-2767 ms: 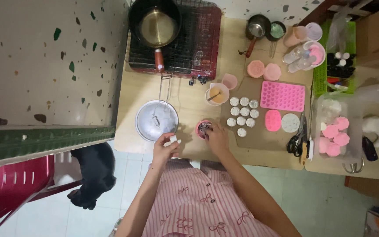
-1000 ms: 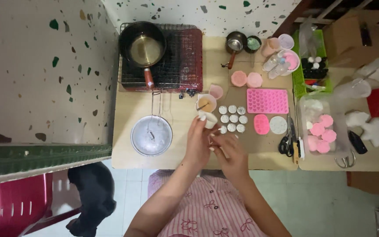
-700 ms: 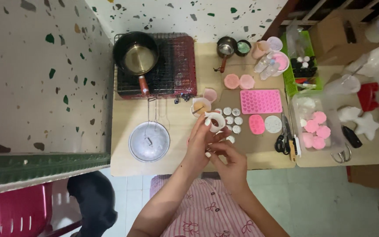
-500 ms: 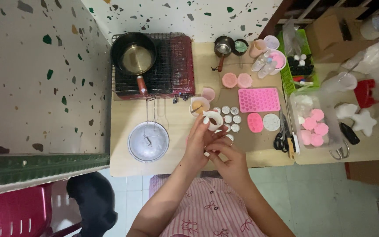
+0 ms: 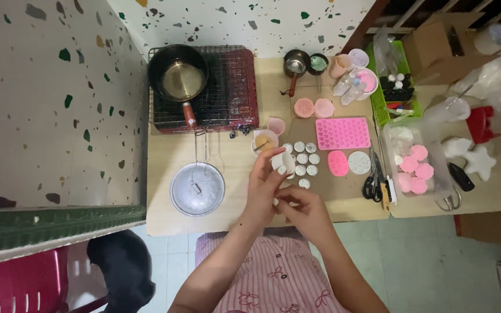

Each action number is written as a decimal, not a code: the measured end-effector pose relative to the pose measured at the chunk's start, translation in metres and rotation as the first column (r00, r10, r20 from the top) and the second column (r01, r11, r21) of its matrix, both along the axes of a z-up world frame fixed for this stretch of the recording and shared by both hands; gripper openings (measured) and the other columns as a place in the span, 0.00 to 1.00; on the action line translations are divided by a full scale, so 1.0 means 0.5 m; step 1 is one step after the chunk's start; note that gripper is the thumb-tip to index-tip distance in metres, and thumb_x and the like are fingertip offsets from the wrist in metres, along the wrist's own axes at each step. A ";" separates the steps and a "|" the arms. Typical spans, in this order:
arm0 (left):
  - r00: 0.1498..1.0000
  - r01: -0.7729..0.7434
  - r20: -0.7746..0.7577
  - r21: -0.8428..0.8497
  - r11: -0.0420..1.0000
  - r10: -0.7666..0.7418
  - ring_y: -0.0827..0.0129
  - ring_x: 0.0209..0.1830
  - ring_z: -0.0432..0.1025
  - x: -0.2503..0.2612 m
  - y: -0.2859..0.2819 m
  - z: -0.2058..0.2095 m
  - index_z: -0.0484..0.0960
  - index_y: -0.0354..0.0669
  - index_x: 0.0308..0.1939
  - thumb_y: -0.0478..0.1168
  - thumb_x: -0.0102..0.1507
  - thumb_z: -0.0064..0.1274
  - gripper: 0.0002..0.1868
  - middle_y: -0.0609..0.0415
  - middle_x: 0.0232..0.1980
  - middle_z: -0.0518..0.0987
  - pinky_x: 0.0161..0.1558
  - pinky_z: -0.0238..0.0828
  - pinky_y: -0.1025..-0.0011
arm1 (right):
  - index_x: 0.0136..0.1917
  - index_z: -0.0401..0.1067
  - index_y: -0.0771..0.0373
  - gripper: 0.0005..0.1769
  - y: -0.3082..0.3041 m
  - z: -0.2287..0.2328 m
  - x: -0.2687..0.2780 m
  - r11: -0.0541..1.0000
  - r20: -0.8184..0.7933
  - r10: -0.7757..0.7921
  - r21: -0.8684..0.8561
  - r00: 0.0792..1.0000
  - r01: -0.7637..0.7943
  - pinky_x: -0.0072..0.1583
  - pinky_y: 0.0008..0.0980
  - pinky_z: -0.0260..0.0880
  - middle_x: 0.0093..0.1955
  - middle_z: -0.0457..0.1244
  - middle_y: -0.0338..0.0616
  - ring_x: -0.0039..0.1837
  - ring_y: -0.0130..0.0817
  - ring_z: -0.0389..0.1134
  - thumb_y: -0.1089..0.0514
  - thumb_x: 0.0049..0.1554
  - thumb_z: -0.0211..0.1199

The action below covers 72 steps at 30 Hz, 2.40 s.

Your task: Preparing and assembling components for candle making, including wicks and small containers.

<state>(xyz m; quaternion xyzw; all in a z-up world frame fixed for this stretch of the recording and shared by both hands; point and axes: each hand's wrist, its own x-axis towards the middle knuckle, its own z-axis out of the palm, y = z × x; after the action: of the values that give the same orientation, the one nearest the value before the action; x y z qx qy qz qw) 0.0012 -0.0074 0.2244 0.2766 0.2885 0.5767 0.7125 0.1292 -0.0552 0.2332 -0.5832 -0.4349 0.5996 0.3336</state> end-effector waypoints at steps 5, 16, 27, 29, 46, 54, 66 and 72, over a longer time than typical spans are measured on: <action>0.999 -0.042 0.000 -0.061 0.997 0.042 0.70 0.58 0.72 0.010 0.006 0.008 0.72 0.39 0.64 0.31 0.66 0.52 0.22 0.52 0.59 0.75 0.57 0.72 0.70 | 0.51 0.75 0.67 0.09 -0.013 0.043 -0.036 0.960 0.235 -0.012 0.273 0.972 -0.054 0.41 0.26 0.73 0.44 0.69 0.42 0.45 0.27 0.72 0.66 0.55 0.63; 0.999 0.041 0.003 0.015 0.999 -0.041 0.67 0.59 0.74 0.006 0.023 -0.011 0.72 0.36 0.66 0.33 0.65 0.54 0.24 0.50 0.62 0.76 0.60 0.75 0.64 | 0.55 0.73 0.65 0.13 0.026 0.068 0.057 0.952 0.295 -0.169 0.294 0.940 0.078 0.44 0.31 0.69 0.49 0.70 0.45 0.47 0.35 0.71 0.68 0.56 0.60; 0.913 0.391 -0.187 0.135 0.911 -0.364 0.69 0.61 0.75 -0.020 0.032 0.030 0.78 0.34 0.59 0.26 0.60 0.61 0.23 0.51 0.60 0.79 0.59 0.77 0.68 | 0.52 0.74 0.69 0.08 0.049 0.091 0.136 0.796 0.042 -0.097 0.603 0.994 0.052 0.61 0.31 0.72 0.56 0.68 0.45 0.59 0.32 0.70 0.72 0.58 0.63; 0.899 0.428 -0.158 0.131 0.894 -0.408 0.69 0.58 0.75 -0.025 0.029 0.041 0.78 0.33 0.59 0.28 0.61 0.59 0.21 0.52 0.58 0.78 0.55 0.78 0.66 | 0.53 0.74 0.69 0.08 0.043 0.071 0.150 0.847 -0.074 -0.116 0.513 0.991 0.137 0.59 0.30 0.72 0.54 0.68 0.43 0.58 0.30 0.70 0.71 0.58 0.63; 0.871 0.491 -0.062 0.042 0.870 -0.488 0.62 0.54 0.76 -0.032 0.012 0.059 0.77 0.35 0.62 0.32 0.61 0.48 0.24 0.51 0.60 0.75 0.51 0.81 0.61 | 0.52 0.76 0.69 0.09 0.027 0.080 0.120 0.806 -0.095 -0.256 0.529 0.962 0.266 0.59 0.26 0.69 0.57 0.65 0.41 0.57 0.26 0.67 0.72 0.58 0.66; 0.883 0.469 -0.065 0.043 0.882 -0.466 0.65 0.57 0.74 -0.034 0.006 0.060 0.76 0.36 0.64 0.31 0.59 0.46 0.27 0.52 0.61 0.74 0.51 0.82 0.62 | 0.51 0.78 0.68 0.09 0.021 0.059 0.106 0.785 -0.070 -0.252 0.568 0.965 0.246 0.61 0.28 0.70 0.60 0.62 0.41 0.61 0.29 0.66 0.72 0.56 0.68; 0.887 0.461 -0.063 0.080 0.884 -0.457 0.65 0.56 0.75 -0.043 -0.002 0.056 0.76 0.35 0.66 0.32 0.60 0.47 0.28 0.51 0.60 0.74 0.52 0.81 0.64 | 0.51 0.79 0.63 0.14 0.015 0.099 0.063 0.677 0.128 -0.339 0.721 0.932 0.147 0.66 0.33 0.67 0.63 0.63 0.44 0.64 0.34 0.66 0.72 0.51 0.71; 0.891 0.451 -0.077 0.030 0.892 -0.448 0.67 0.59 0.73 -0.037 -0.008 0.038 0.75 0.35 0.66 0.29 0.61 0.49 0.27 0.51 0.60 0.77 0.53 0.80 0.64 | 0.48 0.79 0.58 0.13 0.011 0.122 0.038 0.638 0.359 -0.480 0.769 0.801 0.038 0.61 0.33 0.68 0.64 0.64 0.41 0.63 0.39 0.63 0.68 0.49 0.71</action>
<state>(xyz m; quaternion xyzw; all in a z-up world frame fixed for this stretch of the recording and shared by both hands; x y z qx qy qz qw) -0.0174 -0.0113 0.2433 0.3722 0.2269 0.3932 0.8096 0.1482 -0.0497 0.2940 -0.6015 -0.6181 0.1314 0.4887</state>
